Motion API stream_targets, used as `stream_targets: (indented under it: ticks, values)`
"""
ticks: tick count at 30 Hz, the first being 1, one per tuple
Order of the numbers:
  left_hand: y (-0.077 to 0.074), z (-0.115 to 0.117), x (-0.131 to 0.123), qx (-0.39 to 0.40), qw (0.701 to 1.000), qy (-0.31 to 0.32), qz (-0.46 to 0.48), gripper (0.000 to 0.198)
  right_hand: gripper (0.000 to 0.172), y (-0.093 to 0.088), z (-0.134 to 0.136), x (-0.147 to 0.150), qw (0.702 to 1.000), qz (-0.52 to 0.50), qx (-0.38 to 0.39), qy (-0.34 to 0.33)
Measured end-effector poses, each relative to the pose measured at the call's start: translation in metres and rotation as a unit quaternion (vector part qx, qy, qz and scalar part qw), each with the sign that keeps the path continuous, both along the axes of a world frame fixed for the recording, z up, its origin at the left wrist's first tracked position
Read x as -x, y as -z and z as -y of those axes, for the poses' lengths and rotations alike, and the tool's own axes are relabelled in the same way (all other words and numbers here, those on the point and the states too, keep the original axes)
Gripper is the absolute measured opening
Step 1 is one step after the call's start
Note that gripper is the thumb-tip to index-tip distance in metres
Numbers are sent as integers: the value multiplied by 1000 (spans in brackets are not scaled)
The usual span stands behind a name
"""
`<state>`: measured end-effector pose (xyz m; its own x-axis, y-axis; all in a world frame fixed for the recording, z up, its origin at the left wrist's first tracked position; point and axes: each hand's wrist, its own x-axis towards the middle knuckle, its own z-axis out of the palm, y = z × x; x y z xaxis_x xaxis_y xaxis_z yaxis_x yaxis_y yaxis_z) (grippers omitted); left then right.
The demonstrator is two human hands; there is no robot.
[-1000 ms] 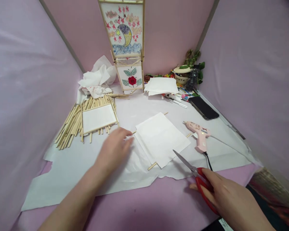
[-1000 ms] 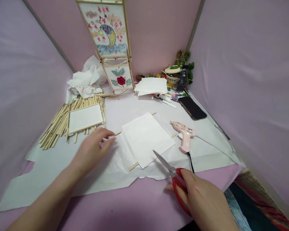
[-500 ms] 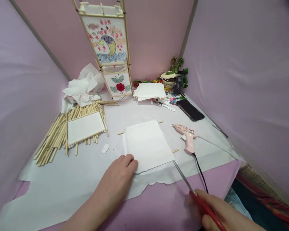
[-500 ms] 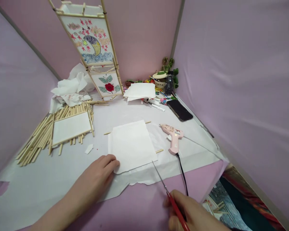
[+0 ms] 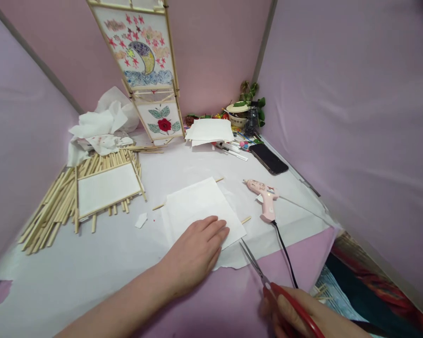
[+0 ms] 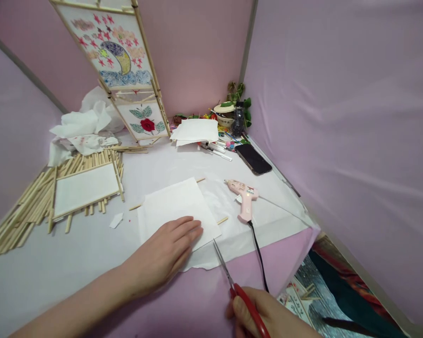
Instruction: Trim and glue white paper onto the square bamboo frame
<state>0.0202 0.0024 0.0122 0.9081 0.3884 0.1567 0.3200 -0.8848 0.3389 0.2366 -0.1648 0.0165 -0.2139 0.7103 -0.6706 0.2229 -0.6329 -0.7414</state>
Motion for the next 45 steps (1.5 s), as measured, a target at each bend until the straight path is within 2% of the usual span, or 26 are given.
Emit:
stream_targets:
  ticks: [3,7,14,23,31,39,45]
  values:
    - [15,-3,-7,-4,1000,3,5,39,60,-2,-4,3,1000,-11,17,1]
    - [23,-1,-5,0,1000,1,10,42,64,-4,-11,6,1000,-14,26,5]
    - [26,-4,-4,15,1000,9,17,46,59,7,-16,8,1000,-1,4,11]
    - [29,-5,-5,11,1000,10,16,46,62,-3,-26,9,999,-4,48,15]
    - [29,-4,-4,3,1000,14,15,46,63,3,-23,10,998,-1,53,32]
    - [30,-4,-4,3,1000,10,11,45,69,-5,-26,14,997,34,58,30]
    - [31,-4,-3,5,1000,12,7,46,63,-10,-32,18,996,36,72,38]
